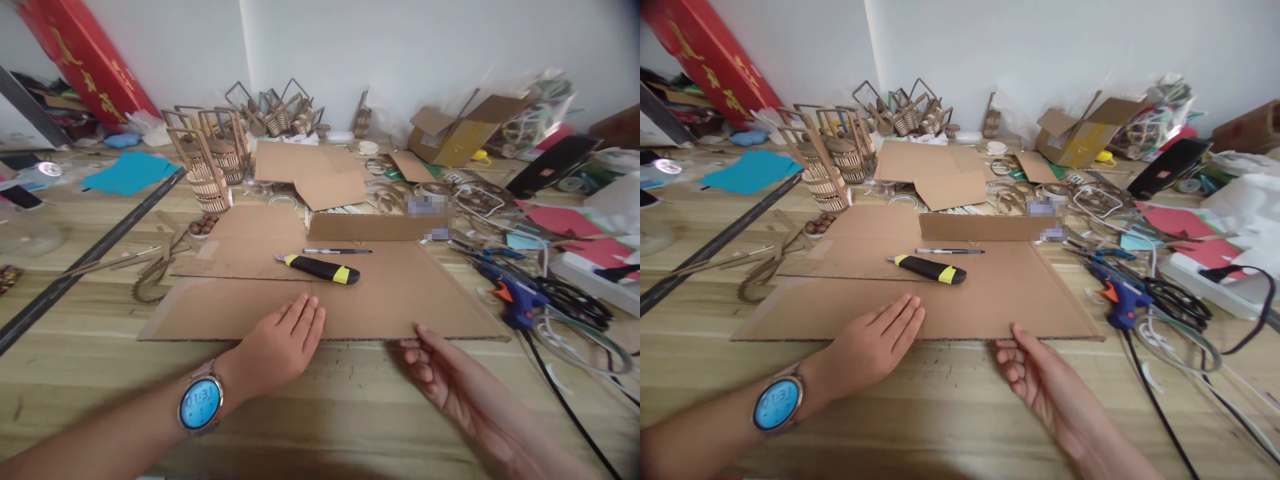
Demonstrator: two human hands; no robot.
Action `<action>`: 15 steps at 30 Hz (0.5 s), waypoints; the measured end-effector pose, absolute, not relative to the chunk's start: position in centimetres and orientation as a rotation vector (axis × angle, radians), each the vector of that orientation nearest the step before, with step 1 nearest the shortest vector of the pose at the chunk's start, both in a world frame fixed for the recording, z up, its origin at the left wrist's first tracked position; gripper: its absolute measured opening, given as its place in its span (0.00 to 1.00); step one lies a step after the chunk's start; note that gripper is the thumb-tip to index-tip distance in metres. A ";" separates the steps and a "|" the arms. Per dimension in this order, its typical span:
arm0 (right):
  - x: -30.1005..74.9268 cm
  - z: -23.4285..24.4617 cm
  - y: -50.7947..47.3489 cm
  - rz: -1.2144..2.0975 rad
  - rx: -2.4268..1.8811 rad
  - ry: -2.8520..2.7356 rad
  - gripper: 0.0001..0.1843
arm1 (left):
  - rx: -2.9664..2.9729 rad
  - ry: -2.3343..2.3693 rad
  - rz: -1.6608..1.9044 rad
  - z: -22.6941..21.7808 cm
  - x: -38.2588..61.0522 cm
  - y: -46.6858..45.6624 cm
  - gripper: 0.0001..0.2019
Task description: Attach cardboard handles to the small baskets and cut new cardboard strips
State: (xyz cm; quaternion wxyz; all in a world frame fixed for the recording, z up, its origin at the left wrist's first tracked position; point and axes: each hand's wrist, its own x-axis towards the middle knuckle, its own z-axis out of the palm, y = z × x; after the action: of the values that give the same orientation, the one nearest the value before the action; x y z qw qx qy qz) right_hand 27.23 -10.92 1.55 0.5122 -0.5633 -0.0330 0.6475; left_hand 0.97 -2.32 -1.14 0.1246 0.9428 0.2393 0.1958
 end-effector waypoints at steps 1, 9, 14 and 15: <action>27.4 1.6 -10.8 1.568 -1.342 -0.087 0.15 | 2.730 0.693 0.587 -1.3 0.9 -2.3 0.21; 28.5 1.7 -10.6 1.571 -1.408 -0.172 0.17 | 2.859 0.672 0.611 -1.7 0.6 -2.5 0.21; 28.8 1.0 -10.5 1.631 -1.434 -0.148 0.20 | 3.317 0.734 0.498 -1.1 -2.1 -2.6 0.22; 28.9 0.9 -10.5 1.642 -1.433 -0.147 0.20 | 3.400 0.770 0.442 -1.0 -3.0 -2.7 0.22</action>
State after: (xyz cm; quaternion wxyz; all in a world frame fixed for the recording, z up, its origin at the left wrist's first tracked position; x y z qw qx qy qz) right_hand 28.90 -10.52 0.90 0.4605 -0.5823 -0.0596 0.6673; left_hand -2.98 -2.69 -1.01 -0.1853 0.9508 0.2154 0.1235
